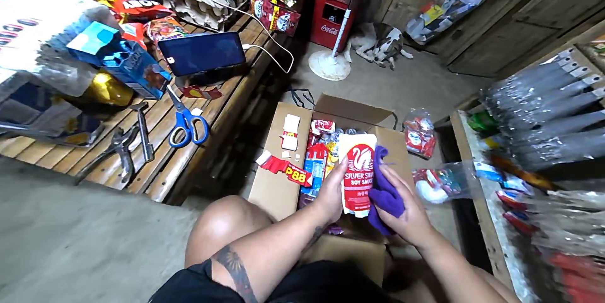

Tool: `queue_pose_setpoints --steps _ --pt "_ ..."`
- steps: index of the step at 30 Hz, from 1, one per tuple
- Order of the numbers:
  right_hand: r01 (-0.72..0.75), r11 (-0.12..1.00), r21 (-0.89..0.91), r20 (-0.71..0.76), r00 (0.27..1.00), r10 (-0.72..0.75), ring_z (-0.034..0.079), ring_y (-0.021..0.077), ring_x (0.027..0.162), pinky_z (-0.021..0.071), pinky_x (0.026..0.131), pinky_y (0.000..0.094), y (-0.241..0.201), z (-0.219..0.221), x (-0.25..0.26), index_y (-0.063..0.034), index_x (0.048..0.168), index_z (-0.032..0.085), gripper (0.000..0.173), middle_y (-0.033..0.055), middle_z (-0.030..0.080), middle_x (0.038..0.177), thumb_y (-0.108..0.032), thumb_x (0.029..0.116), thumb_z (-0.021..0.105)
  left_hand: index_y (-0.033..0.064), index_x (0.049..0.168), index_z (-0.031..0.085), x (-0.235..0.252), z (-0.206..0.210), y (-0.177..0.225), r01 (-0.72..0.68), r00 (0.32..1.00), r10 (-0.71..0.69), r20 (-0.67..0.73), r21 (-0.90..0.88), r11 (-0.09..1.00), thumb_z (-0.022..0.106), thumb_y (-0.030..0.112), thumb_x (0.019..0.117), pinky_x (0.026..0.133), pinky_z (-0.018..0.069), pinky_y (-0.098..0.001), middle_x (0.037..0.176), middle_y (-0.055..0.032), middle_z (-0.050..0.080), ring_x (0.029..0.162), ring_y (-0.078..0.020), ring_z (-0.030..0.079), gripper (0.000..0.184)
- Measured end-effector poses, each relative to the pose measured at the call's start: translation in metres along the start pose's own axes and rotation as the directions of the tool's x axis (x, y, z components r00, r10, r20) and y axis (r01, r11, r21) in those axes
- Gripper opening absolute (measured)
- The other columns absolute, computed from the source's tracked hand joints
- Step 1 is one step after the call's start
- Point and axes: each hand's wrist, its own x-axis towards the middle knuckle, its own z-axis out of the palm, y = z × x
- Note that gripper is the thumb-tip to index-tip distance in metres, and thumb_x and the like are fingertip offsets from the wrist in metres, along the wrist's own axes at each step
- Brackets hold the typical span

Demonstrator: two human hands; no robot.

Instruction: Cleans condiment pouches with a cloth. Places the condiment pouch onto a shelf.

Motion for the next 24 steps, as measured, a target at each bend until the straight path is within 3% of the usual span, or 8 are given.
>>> queue_pose_setpoints --steps 5,9,12,16,21,24 --pt "0.055 0.996 -0.072 0.025 0.998 -0.053 0.053 0.0162 0.136 0.0417 0.115 0.0341 0.001 0.0 -0.001 -0.0098 0.139 0.06 0.057 0.0095 0.062 0.14 -0.029 0.087 0.073 0.0057 0.134 0.048 0.004 0.002 0.007 -0.025 0.996 0.019 -0.083 -0.07 0.997 0.008 0.037 0.1097 0.091 0.0572 -0.0369 0.111 -0.0088 0.069 0.103 -0.0166 0.069 0.057" --pt "0.066 0.981 -0.18 0.014 0.998 -0.065 0.049 0.0193 0.141 0.036 0.119 0.0348 0.0 -0.002 -0.001 -0.0031 0.145 0.053 0.066 0.0157 0.058 0.144 -0.033 0.0882 0.07 0.0038 0.143 0.039 0.001 0.003 0.005 0.026 1.0 -0.026 0.012 0.008 1.0 0.01 0.033 0.1095 0.095 0.0552 -0.034 0.117 -0.0074 0.066 0.107 -0.0133 0.067 0.053" --pt "0.019 0.987 -0.161 -0.042 0.999 -0.026 0.045 0.0199 0.144 0.0334 0.12 0.0347 -0.001 -0.007 0.003 0.0001 0.146 0.05 0.068 0.0188 0.054 0.147 -0.034 0.0903 0.069 0.0032 0.148 0.03 -0.002 0.0 -0.001 0.069 0.992 -0.077 0.101 0.083 0.994 0.016 0.034 0.1079 0.096 0.0544 -0.0328 0.121 -0.0067 0.064 0.108 -0.0115 0.066 0.053" --pt "-0.001 0.992 -0.125 -0.082 0.997 -0.009 0.043 0.0179 0.144 0.0322 0.121 0.0336 0.002 -0.012 0.003 0.0026 0.147 0.047 0.072 0.0203 0.051 0.15 -0.037 0.0902 0.068 -0.0049 0.15 0.026 -0.004 -0.001 -0.004 -0.015 0.96 -0.061 0.273 0.269 0.963 0.023 0.033 0.1074 0.101 0.0505 -0.0285 0.129 -0.0064 0.057 0.113 -0.0059 0.061 0.057" --pt "0.001 0.989 -0.145 -0.066 0.998 -0.011 0.044 0.0184 0.144 0.0334 0.12 0.0342 -0.006 -0.003 -0.002 -0.0032 0.149 0.048 0.07 0.0179 0.051 0.151 -0.034 0.0897 0.07 -0.0005 0.148 0.029 -0.003 -0.002 -0.001 0.013 0.984 -0.047 0.17 0.197 0.98 0.022 0.034 0.1066 0.097 0.0532 -0.0303 0.123 -0.0051 0.061 0.108 -0.0076 0.064 0.054" --pt "0.068 0.972 -0.224 -0.036 0.996 -0.078 0.046 0.0197 0.142 0.0335 0.12 0.0355 -0.004 0.001 -0.002 -0.0057 0.148 0.049 0.068 0.0151 0.056 0.147 -0.033 0.0883 0.07 0.0001 0.153 0.024 -0.001 -0.003 -0.003 0.0 0.994 -0.018 0.111 0.162 0.987 0.02 0.034 0.1072 0.099 0.0525 -0.0322 0.129 -0.0092 0.059 0.113 -0.0107 0.063 0.057"
